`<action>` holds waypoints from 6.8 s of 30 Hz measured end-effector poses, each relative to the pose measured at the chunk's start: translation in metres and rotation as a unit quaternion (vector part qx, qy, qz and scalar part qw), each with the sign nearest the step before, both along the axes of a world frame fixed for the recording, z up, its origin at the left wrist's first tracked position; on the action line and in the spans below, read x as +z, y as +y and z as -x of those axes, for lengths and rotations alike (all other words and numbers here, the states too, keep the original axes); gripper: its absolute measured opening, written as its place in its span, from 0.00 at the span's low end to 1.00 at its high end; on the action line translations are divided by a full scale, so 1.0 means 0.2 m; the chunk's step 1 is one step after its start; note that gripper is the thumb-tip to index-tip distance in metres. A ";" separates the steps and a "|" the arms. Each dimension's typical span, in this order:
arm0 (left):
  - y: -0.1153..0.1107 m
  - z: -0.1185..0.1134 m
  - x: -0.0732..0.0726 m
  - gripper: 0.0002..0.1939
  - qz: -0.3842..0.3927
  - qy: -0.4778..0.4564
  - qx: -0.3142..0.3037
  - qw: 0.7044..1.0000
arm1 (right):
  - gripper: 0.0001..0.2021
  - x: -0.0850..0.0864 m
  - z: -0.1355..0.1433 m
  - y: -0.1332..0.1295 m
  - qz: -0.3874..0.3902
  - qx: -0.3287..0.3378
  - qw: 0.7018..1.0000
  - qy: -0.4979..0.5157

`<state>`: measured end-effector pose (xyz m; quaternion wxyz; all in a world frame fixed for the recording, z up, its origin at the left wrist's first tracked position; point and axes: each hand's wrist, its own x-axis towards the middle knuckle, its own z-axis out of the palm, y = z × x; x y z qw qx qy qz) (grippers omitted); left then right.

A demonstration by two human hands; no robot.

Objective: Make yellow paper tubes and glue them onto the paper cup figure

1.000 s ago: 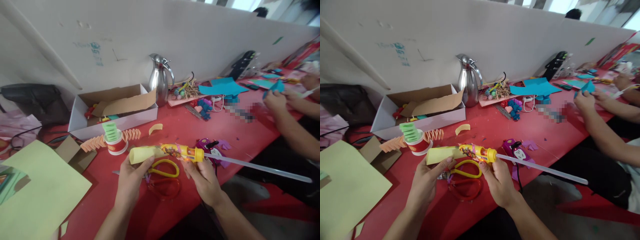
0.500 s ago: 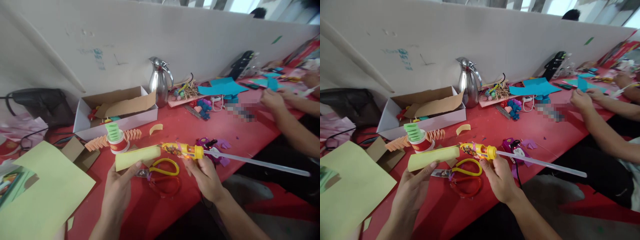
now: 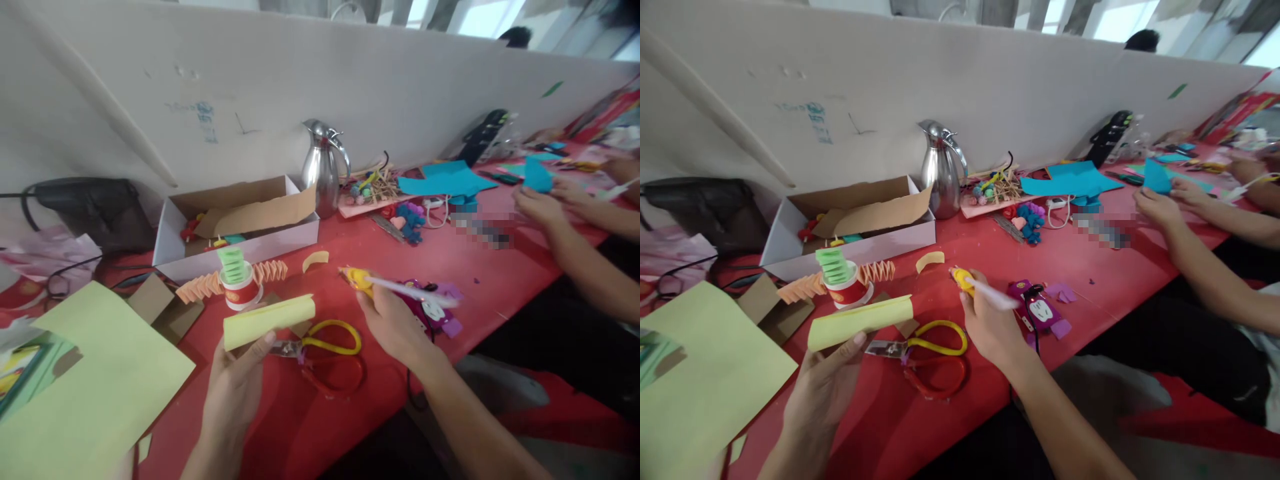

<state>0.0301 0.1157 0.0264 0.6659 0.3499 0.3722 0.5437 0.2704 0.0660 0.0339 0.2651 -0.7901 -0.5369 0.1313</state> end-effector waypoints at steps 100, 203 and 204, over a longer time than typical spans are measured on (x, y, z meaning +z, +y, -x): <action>0.00 -0.07 -0.01 0.22 -0.005 0.012 0.009 1.000 | 0.22 0.18 0.26 0.00 -0.250 0.339 0.907 -0.030; 0.01 -0.05 -0.02 0.15 0.189 -0.170 -0.064 0.965 | 0.17 0.04 0.20 0.15 -0.227 0.223 0.917 0.242; 0.01 -0.05 -0.02 0.16 0.182 -0.162 -0.067 0.967 | 0.16 0.04 0.19 0.14 -0.230 0.221 0.915 0.247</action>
